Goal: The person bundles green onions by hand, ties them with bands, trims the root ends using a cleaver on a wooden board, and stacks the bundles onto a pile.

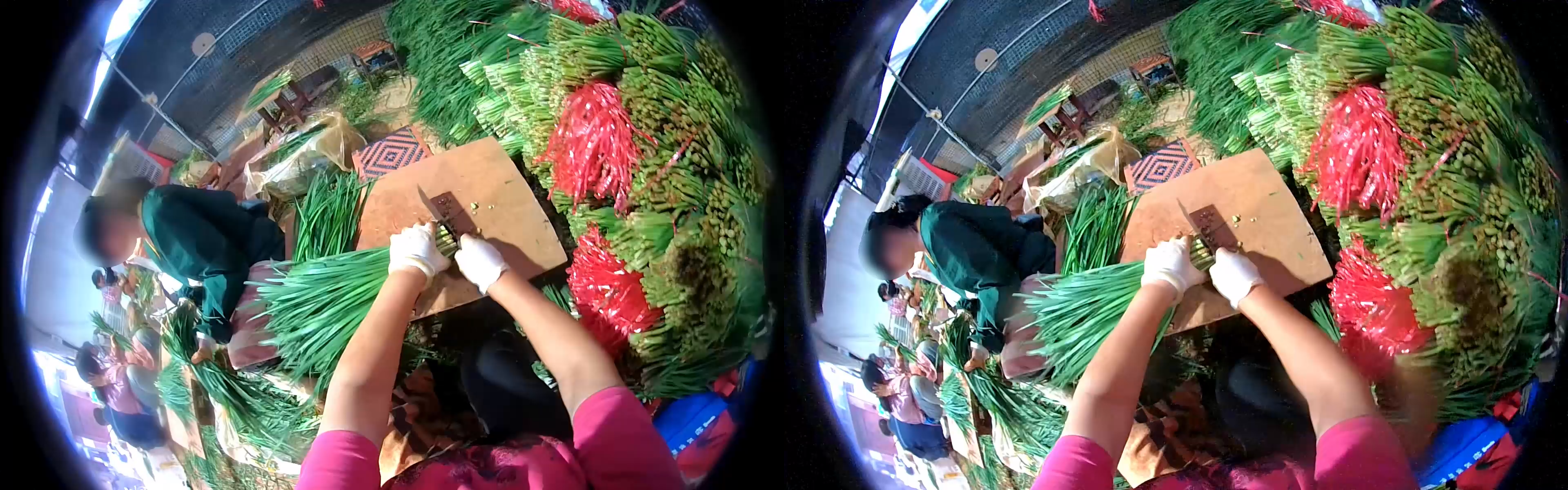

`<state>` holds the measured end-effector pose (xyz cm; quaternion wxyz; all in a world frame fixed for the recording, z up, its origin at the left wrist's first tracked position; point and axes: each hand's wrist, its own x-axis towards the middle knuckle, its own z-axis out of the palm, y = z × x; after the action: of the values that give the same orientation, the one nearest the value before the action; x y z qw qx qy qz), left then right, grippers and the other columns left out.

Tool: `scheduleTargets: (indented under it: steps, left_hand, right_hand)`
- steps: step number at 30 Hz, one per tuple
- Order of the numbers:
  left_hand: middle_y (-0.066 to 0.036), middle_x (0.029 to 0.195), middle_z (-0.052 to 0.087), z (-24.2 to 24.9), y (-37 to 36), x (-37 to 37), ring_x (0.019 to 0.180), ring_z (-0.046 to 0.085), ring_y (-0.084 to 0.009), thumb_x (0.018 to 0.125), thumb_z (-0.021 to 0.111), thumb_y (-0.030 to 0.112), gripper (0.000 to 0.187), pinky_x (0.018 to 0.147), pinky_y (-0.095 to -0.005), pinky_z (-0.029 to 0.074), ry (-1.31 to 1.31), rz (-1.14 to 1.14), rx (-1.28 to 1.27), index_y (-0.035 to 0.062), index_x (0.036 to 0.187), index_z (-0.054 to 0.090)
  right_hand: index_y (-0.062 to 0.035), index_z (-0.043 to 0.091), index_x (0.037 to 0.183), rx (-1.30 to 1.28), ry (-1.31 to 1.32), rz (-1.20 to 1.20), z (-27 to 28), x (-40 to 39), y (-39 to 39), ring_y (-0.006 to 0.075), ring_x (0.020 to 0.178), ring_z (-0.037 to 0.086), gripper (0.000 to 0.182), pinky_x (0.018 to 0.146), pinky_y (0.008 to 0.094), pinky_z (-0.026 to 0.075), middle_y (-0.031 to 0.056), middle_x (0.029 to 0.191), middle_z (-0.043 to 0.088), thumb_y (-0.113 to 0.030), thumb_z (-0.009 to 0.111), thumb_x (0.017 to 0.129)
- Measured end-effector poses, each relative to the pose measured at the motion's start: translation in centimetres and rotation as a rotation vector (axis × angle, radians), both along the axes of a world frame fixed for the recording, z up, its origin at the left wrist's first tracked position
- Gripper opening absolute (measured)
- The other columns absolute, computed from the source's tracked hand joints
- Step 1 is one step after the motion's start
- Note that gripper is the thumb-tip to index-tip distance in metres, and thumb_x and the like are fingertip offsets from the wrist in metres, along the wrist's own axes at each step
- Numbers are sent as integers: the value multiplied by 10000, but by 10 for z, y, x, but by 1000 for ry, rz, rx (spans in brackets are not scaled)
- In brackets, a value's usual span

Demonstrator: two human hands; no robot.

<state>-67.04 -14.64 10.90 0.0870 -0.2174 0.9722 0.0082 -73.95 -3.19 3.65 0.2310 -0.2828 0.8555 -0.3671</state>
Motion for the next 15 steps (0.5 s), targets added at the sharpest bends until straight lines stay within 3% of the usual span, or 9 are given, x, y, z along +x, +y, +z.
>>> scheduleTargets:
  steps: [1, 2, 3, 5, 6, 10, 13, 14, 15]
  left_hand:
    - [-158, 1027, 628, -5, 4, 4, 974, 603, -305, 597, 703, 425, 641, 842, -390, 467, -12, -7, 20, 60, 1103, 560]
    - [-156, 1027, 629, -8, 5, 4, 977, 601, -305, 597, 701, 431, 640, 842, -391, 467, -10, -16, 35, 60, 1099, 559]
    - [-155, 1027, 630, -6, 4, 3, 980, 600, -305, 598, 699, 436, 640, 841, -392, 467, 0, -17, 49, 60, 1095, 557]
    - [-149, 1035, 627, -7, 7, 8, 985, 598, -301, 604, 690, 460, 638, 830, -392, 473, -22, -10, 61, 66, 1087, 556]
    - [-148, 1039, 626, -2, 9, 8, 985, 597, -299, 603, 688, 464, 641, 827, -392, 474, -47, -5, 62, 67, 1089, 555]
    - [-151, 1038, 626, -3, 10, 1, 975, 602, -288, 586, 688, 446, 645, 815, -390, 482, -15, -22, 8, 70, 1092, 554]
    - [-150, 1041, 625, -7, 7, -2, 979, 602, -285, 597, 675, 434, 641, 818, -382, 481, -47, -33, 20, 73, 1111, 551]
    - [-149, 1043, 625, -9, 7, -1, 980, 601, -285, 601, 671, 432, 639, 819, -381, 481, -52, -36, 23, 74, 1116, 550]
    - [-147, 1046, 625, -10, 4, -2, 981, 601, -284, 605, 668, 430, 637, 819, -379, 481, -49, -32, 22, 74, 1121, 550]
  right_hand:
    - [-7, 529, 880, -25, -307, -48, 0, -6, 11, 360, 581, 581, 202, 547, 441, 466, 224, 723, 591, -187, 460, 819]
    - [-25, 526, 870, -233, -579, -100, -1, -15, 32, 272, 497, 558, 198, 478, 389, 451, 167, 636, 569, -208, 466, 821]
    - [-30, 518, 855, -54, -127, -48, 4, -20, 44, 213, 438, 515, 172, 424, 356, 418, 104, 545, 516, -195, 486, 820]
    - [-29, 515, 836, -372, -726, -231, 16, -20, 73, 197, 430, 526, 153, 409, 354, 412, 96, 534, 522, -181, 504, 818]
    - [-22, 498, 810, -206, -276, -96, 42, -5, 84, 203, 415, 517, 139, 400, 354, 411, 88, 527, 513, -160, 500, 820]
    - [-19, 488, 821, -131, -373, 38, 63, 24, 94, 205, 415, 512, 122, 396, 350, 412, 92, 544, 516, -140, 494, 812]
    - [-9, 509, 852, -62, -366, 44, 29, 28, 73, 273, 453, 540, 135, 453, 385, 449, 142, 615, 550, -136, 477, 816]
    - [1, 522, 877, -67, -276, 122, -2, 24, 55, 284, 518, 571, 159, 495, 386, 462, 164, 651, 567, -138, 474, 816]
    - [16, 538, 926, -7, -347, 66, 5, 23, 39, 315, 647, 596, 212, 579, 401, 474, 201, 738, 590, -150, 462, 817]
